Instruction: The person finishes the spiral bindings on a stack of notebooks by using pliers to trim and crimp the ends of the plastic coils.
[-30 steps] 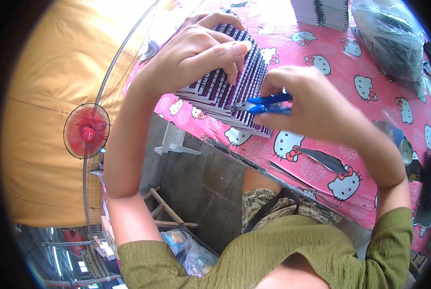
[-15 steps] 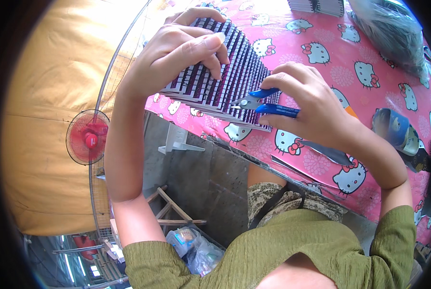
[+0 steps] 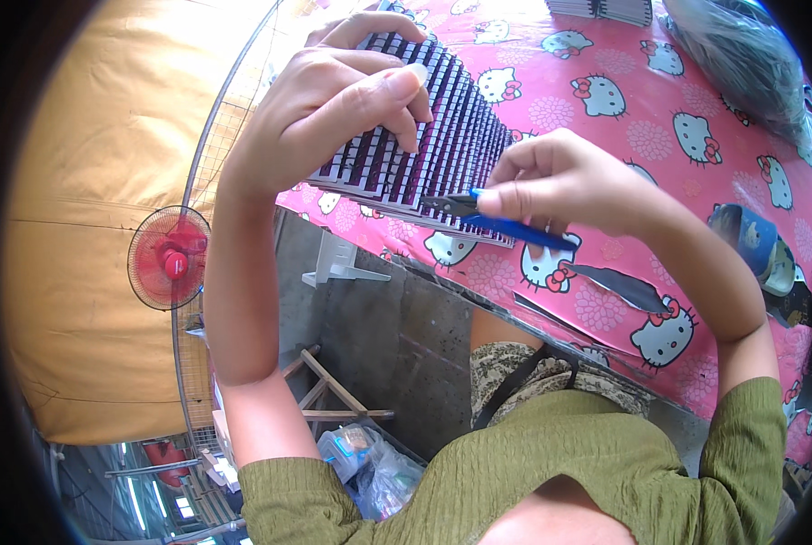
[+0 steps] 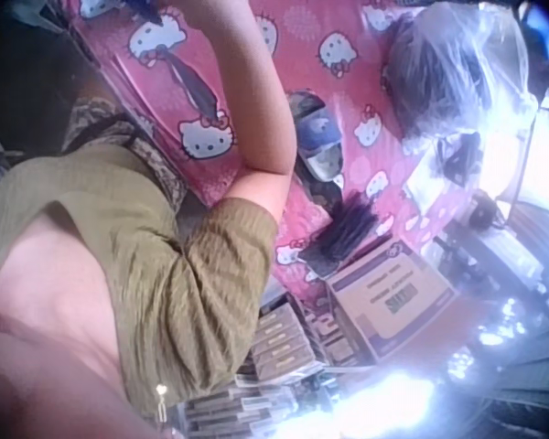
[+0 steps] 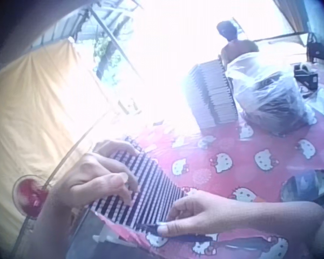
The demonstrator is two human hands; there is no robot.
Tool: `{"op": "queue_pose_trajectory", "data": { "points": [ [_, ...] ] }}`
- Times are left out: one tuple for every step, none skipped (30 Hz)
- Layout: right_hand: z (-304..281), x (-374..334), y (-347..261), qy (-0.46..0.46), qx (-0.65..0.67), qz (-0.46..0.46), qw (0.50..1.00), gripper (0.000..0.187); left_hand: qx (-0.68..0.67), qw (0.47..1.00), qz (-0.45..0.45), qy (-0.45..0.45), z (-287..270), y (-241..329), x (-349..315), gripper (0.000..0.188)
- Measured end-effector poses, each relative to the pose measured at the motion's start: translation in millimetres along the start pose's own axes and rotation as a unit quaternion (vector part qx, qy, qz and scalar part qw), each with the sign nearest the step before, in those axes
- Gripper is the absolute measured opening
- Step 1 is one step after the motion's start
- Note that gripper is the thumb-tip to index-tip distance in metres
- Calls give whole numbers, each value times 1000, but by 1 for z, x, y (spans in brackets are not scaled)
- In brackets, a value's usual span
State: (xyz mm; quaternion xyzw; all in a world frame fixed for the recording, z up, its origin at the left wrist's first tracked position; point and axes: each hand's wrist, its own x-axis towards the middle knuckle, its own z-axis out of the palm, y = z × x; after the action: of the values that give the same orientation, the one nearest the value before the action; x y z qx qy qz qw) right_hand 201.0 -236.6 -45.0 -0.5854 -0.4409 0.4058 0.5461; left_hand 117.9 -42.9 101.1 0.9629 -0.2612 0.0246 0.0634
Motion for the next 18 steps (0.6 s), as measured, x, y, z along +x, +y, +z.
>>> {"op": "queue_pose_trajectory", "data": {
  "points": [
    [5, -4, 3, 39, -68, -68, 995, 44, -1, 1000, -11, -4, 0, 1, 0, 57],
    [9, -14, -4, 94, -195, -144, 966, 40, -1, 1000, -22, -8, -1, 3, 0, 59],
    [12, -17, -1, 132, -268, -201, 933, 40, 3, 999, -31, -12, -2, 5, 0, 59],
    [14, -19, 4, 170, -337, -255, 890, 40, 6, 999, -40, -16, -2, 7, 1, 58],
    [16, -21, 7, 208, -403, -306, 837, 41, 10, 999, -45, -21, -2, 9, 2, 58],
    [18, -21, 7, 229, -435, -316, 812, 41, 12, 999, -46, -21, -2, 10, 3, 58],
    [21, -19, 6, 241, -453, -328, 793, 40, 14, 999, -47, -22, -3, 11, 3, 58],
    [23, -17, 4, 253, -471, -339, 774, 40, 17, 998, -49, -22, -3, 10, 2, 57],
    [25, -15, 3, 265, -489, -350, 754, 39, 14, 999, -45, -24, -3, 10, 3, 57],
    [26, -14, 1, 273, -497, -361, 741, 36, 11, 999, -40, -26, -3, 9, 3, 56],
    [26, -14, 0, 269, -506, -359, 737, 34, 9, 999, -39, -27, -4, 8, 2, 56],
    [26, -15, -3, 265, -515, -357, 733, 33, 0, 999, -33, -23, -4, 7, 2, 56],
    [24, -16, -6, 261, -524, -355, 729, 32, -9, 999, -26, -18, -4, 4, 2, 55],
    [22, -17, -10, 227, -499, -330, 768, 34, -18, 1000, -21, -15, -3, 3, 1, 55],
    [17, -18, -16, 193, -472, -304, 805, 36, -13, 1000, -19, -13, -3, 3, -1, 55],
    [13, -17, -21, 158, -443, -276, 838, 38, -7, 1000, -18, -11, -3, 3, -3, 55],
    [9, -14, -28, 109, -385, -210, 892, 37, 2, 1000, -18, -11, -6, 6, -5, 55],
    [2, -8, -30, 64, -327, -131, 934, 36, 3, 1000, -24, -15, -3, 6, -2, 54]
  ]
}}
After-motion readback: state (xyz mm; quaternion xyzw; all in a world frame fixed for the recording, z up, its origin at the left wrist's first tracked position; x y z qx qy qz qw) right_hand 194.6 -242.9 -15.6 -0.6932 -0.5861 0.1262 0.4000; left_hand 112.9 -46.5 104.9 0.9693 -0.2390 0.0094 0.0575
